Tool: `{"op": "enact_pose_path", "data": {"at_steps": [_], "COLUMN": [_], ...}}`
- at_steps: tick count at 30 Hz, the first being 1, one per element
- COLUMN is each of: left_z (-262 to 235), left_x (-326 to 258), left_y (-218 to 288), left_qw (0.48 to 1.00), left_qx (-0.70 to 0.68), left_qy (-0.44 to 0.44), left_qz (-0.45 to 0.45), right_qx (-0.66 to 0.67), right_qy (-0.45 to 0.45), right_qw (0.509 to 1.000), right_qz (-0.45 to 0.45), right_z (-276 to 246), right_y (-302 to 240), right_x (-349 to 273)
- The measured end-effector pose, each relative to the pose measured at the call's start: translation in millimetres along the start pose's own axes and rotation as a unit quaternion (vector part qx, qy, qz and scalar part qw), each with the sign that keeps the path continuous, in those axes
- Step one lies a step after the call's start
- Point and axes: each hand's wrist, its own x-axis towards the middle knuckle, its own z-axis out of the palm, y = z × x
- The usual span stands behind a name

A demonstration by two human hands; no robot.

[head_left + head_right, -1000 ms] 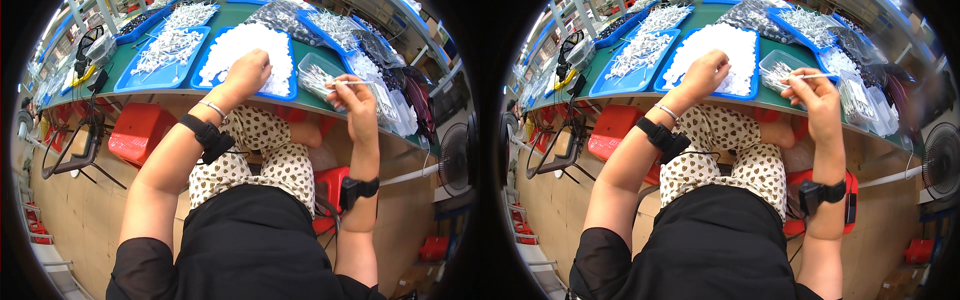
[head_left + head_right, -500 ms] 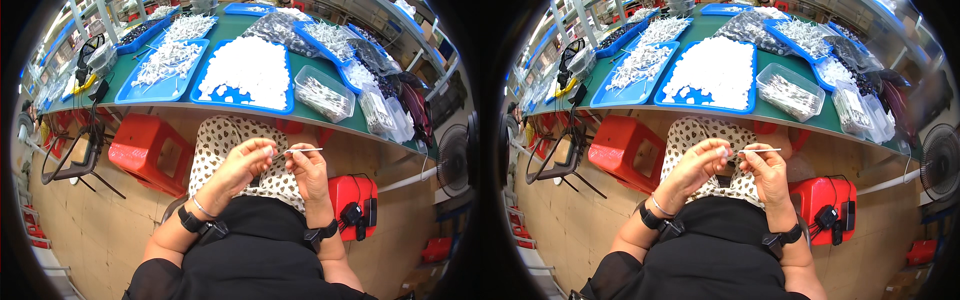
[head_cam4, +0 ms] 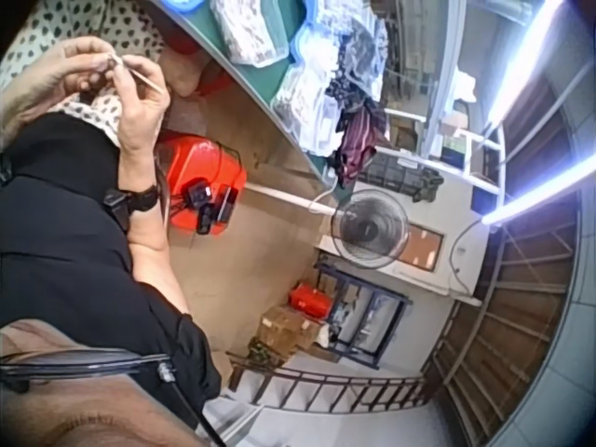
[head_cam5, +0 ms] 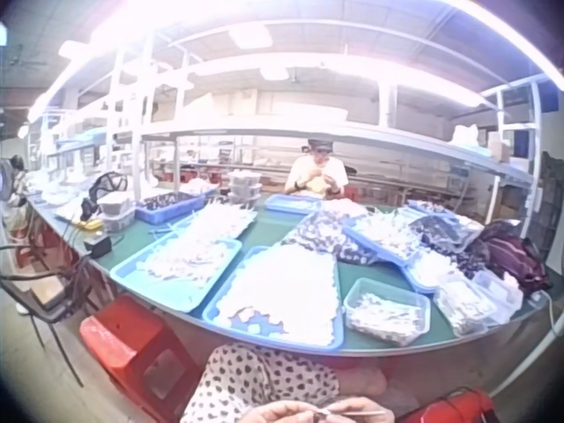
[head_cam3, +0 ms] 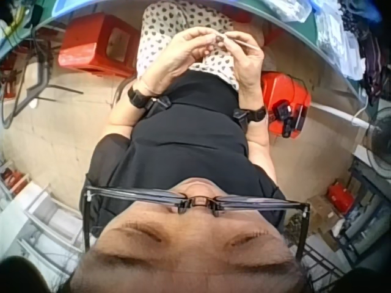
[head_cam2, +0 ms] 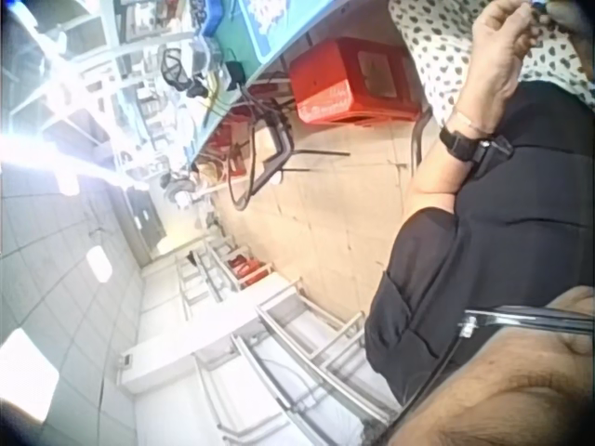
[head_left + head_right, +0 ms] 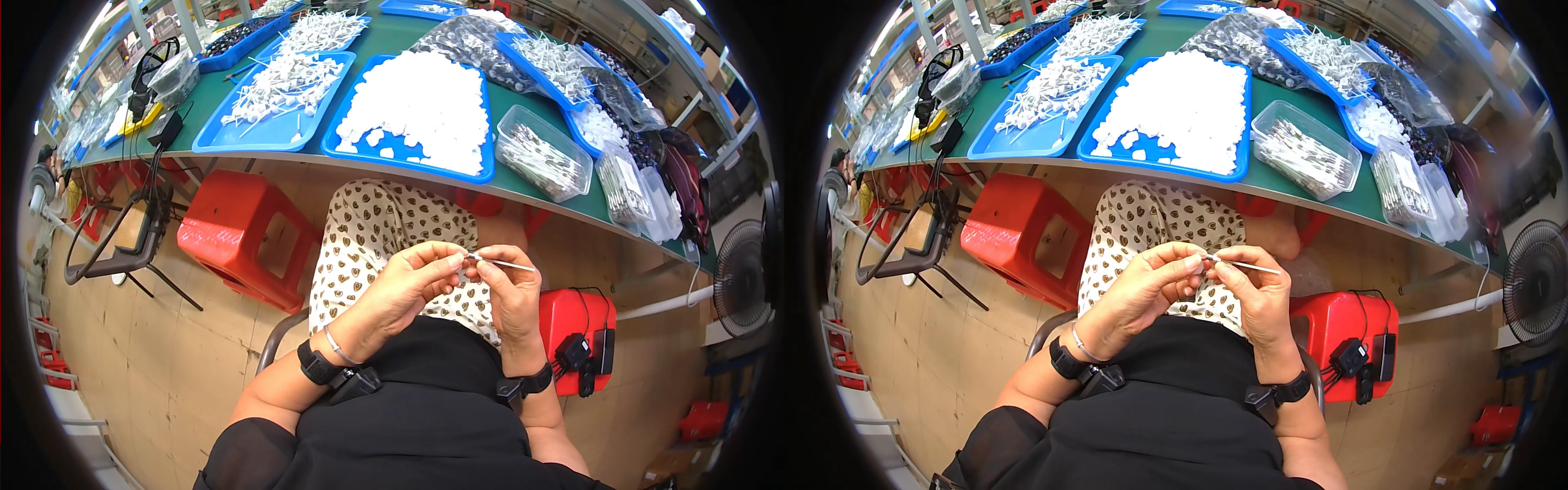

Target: Assembling small white plastic components by inserting metal pins or smaller parts into them.

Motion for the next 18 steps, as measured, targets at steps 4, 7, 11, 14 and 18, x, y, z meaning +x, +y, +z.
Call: {"op": "enact_pose_path", "data": {"at_steps": [4, 7, 11, 14, 18], "left_z": [0, -2, -4, -8, -11], "left_x": [1, 4, 4, 6, 8], "left_y": [-1, -4, -1, -3, -5], "left_qw": [1.0, 0.999, 0.994, 0.991, 0.989], "left_qx": [-0.015, -0.031, -0.096, -0.114, -0.129], "left_qy": [-0.007, -0.01, -0.024, -0.044, -0.053], "left_qz": [-0.001, -0.011, -0.054, -0.056, -0.045], "right_qx": [-0.025, -0.047, -0.077, -0.111, -0.073], "right_qy": [-0.006, -0.02, -0.027, -0.026, 0.001], "right_qw": [1.0, 0.998, 0.995, 0.991, 0.996], "right_qz": [-0.016, -0.036, -0.06, -0.068, -0.05], "right_z": [-2, 0, -4, -5, -5], "right_y": [0, -2, 3, 3, 0], "right_x": [-1, -1, 0, -1, -2]}}
